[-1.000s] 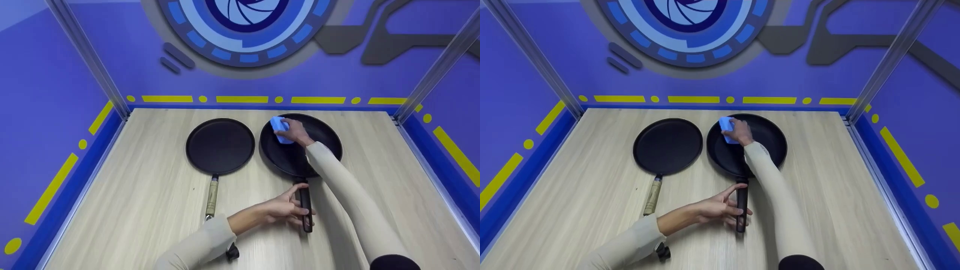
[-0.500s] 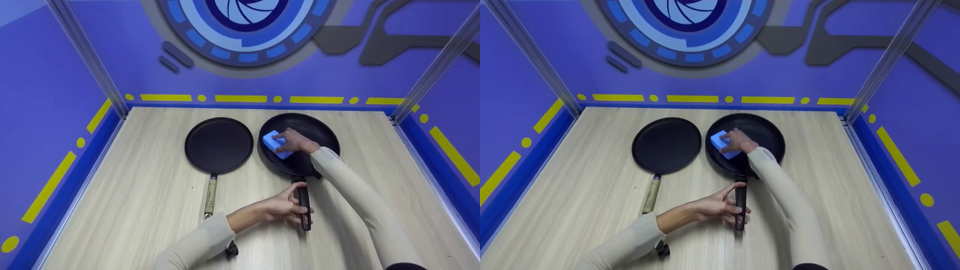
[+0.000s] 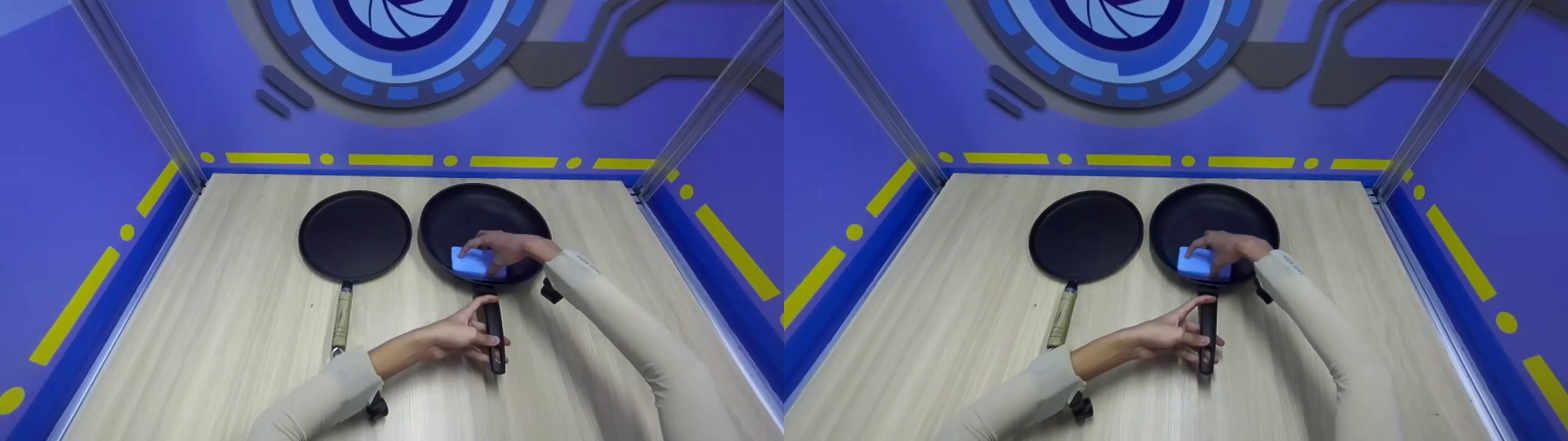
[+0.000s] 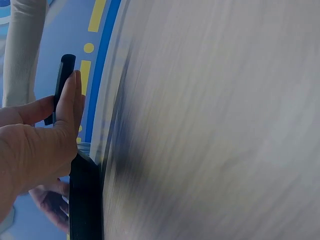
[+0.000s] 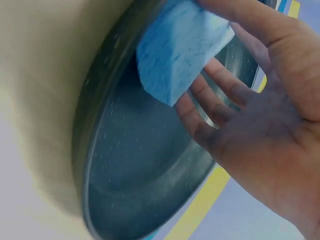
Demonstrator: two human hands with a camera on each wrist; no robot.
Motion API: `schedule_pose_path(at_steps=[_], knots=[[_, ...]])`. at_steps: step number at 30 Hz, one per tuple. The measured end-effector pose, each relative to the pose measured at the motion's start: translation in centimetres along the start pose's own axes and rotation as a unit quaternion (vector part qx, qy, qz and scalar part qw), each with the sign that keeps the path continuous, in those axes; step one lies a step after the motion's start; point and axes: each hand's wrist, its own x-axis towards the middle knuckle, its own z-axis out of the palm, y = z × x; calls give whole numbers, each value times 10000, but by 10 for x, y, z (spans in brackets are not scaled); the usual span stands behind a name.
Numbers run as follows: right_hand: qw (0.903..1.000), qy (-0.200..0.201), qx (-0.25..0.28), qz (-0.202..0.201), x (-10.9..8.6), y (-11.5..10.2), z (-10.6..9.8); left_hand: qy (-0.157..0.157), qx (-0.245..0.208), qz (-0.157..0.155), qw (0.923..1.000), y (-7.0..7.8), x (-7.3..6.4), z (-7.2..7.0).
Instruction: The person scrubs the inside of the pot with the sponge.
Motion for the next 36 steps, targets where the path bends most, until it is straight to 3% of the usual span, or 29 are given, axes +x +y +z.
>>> schedule_pose_path(at_steps=[5,9,13,19,23,27,31,36], knots=[[9996,-80,-272,-38,-10,9,-1,-70,-1,14,10000,1,-1,-1],[9981,57,-537,283,-15,15,-2,-52,26,21,10000,1,-2,-1],[9935,600,-690,681,-19,23,-5,-6,31,54,10000,0,-2,-1],[9774,1551,-886,1127,-20,45,-8,8,-23,47,10000,0,-1,-1],[9706,1789,-832,1380,-16,54,-11,-20,58,18,10000,-1,0,-1],[9668,1639,-611,1864,-12,52,-14,-38,20,-3,10000,-1,0,-2],[9634,1132,-196,2423,-15,40,-15,-58,23,-21,10000,0,-2,-4],[9631,575,-91,2626,-21,19,-8,-70,97,-63,9999,3,-2,-7]])
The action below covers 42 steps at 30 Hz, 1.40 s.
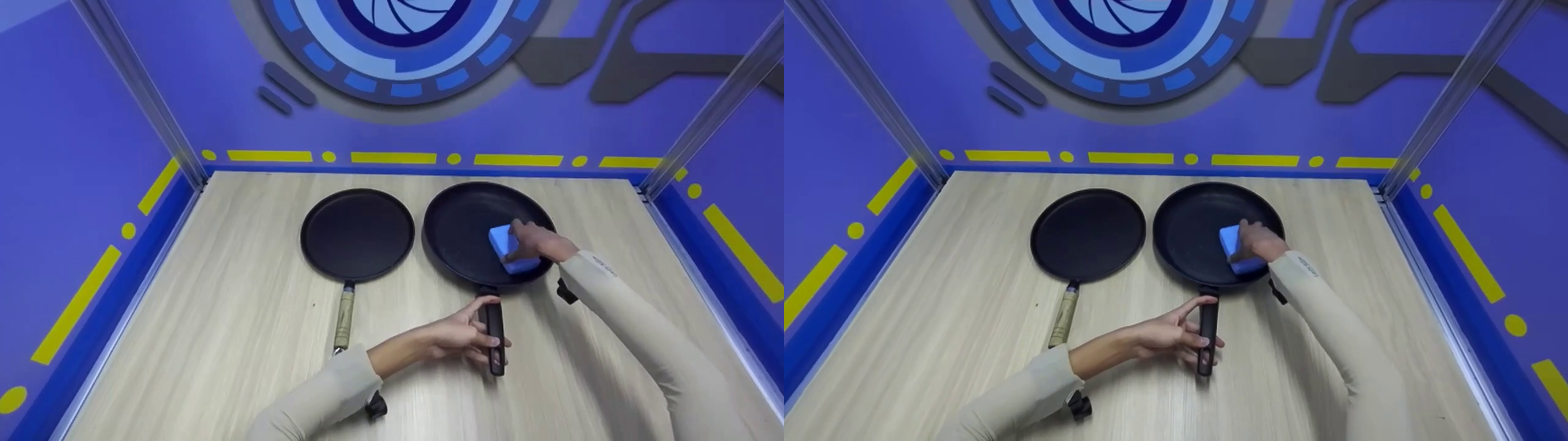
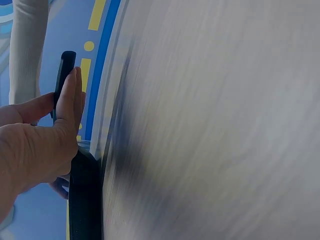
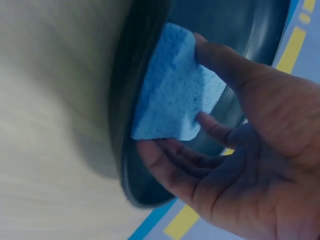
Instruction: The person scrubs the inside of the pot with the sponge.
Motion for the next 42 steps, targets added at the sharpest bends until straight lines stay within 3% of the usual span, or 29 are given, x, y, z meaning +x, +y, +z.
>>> schedule_pose_path(at_steps=[6,9,12,15,21,27,36,42], knots=[[9995,86,-116,-287,-6,-24,13,105,-92,9,9999,1,1,1],[9955,386,-217,-832,-4,-37,22,138,-83,-4,9999,0,1,1],[9856,741,-397,-1470,1,-48,29,165,-62,-33,9998,-1,0,2],[9788,965,-421,-1755,12,-59,29,174,-46,-66,9998,-1,0,2],[9846,908,-253,-1470,42,-70,13,163,-129,-47,9998,1,-1,0],[9884,919,-355,-1153,57,-70,6,-9,-108,-82,9999,-1,-2,2],[9893,1204,-256,-783,74,-46,3,-88,-232,-129,9996,-4,0,2],[9914,1264,-251,-214,73,-22,-2,-151,-431,-82,9989,-3,0,1]])
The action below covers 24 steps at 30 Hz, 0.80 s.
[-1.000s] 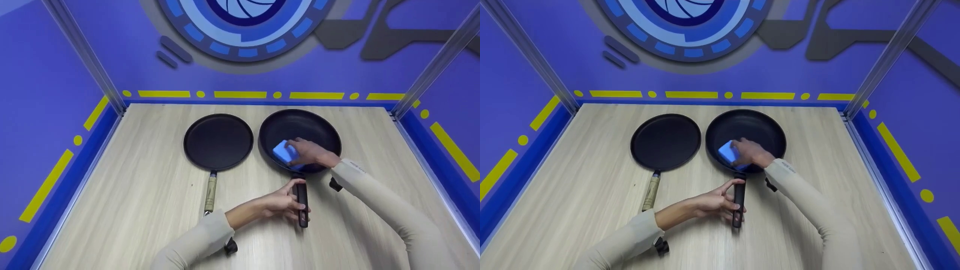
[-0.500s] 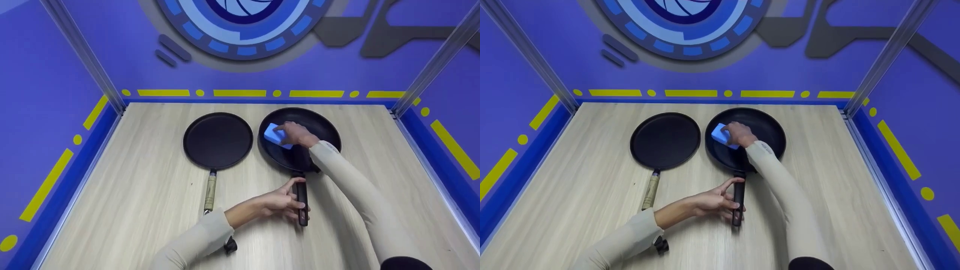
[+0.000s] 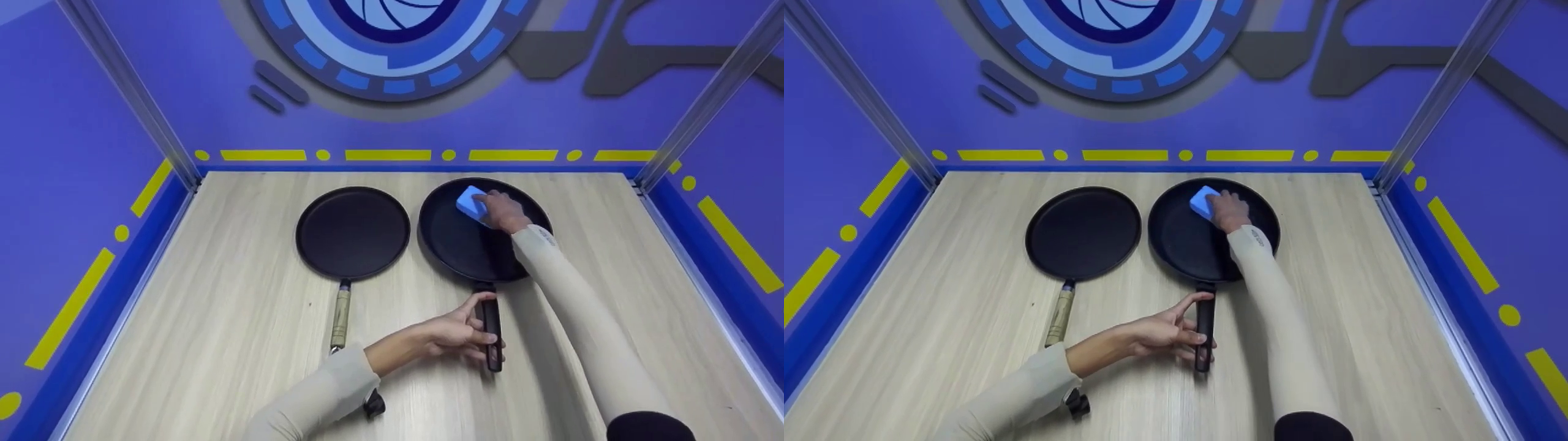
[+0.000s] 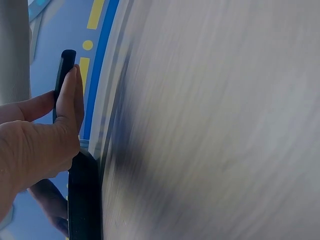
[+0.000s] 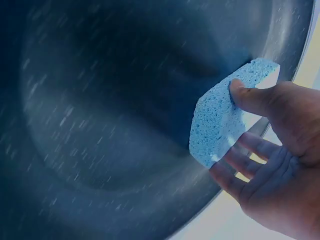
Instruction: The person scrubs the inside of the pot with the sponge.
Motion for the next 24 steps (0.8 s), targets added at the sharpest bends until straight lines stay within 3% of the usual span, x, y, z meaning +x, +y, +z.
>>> schedule_pose_path(at_steps=[6,15,24], knots=[[9992,-152,72,369,-16,18,-5,142,322,32,9994,-1,-1,1],[9977,-523,51,430,-46,26,-11,140,457,43,9988,0,-2,3],[9985,-499,15,-207,-72,20,-3,4,421,-80,9991,3,-1,-2]])
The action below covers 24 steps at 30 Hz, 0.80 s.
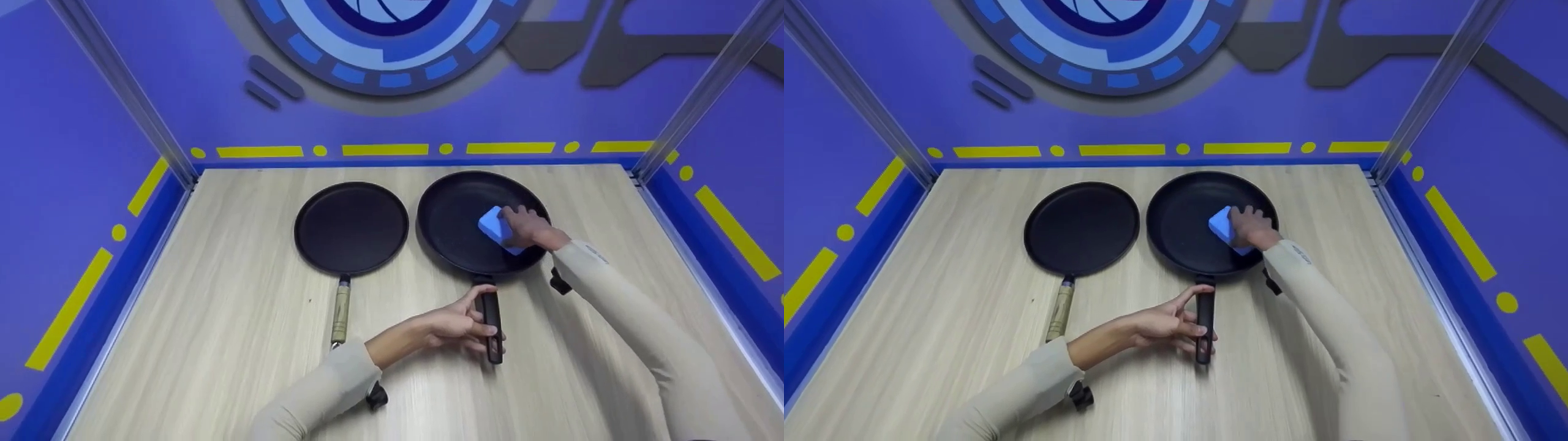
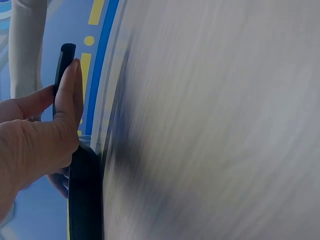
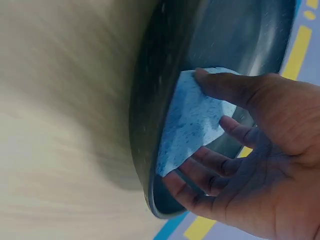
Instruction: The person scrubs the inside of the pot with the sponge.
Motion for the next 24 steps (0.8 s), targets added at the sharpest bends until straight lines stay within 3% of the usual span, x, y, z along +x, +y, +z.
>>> schedule_pose_path(at_steps=[8,15,21,24], knots=[[9982,25,-26,-596,-18,-21,9,-38,-20,-35,10000,0,2,1],[9894,216,-83,-1431,-14,-55,19,-88,-13,-68,9999,-1,2,2],[9931,201,-205,-1137,10,-72,14,-73,159,-35,9998,-2,3,1],[9952,169,-301,-920,27,-76,11,-73,27,-43,10000,-3,3,2]])
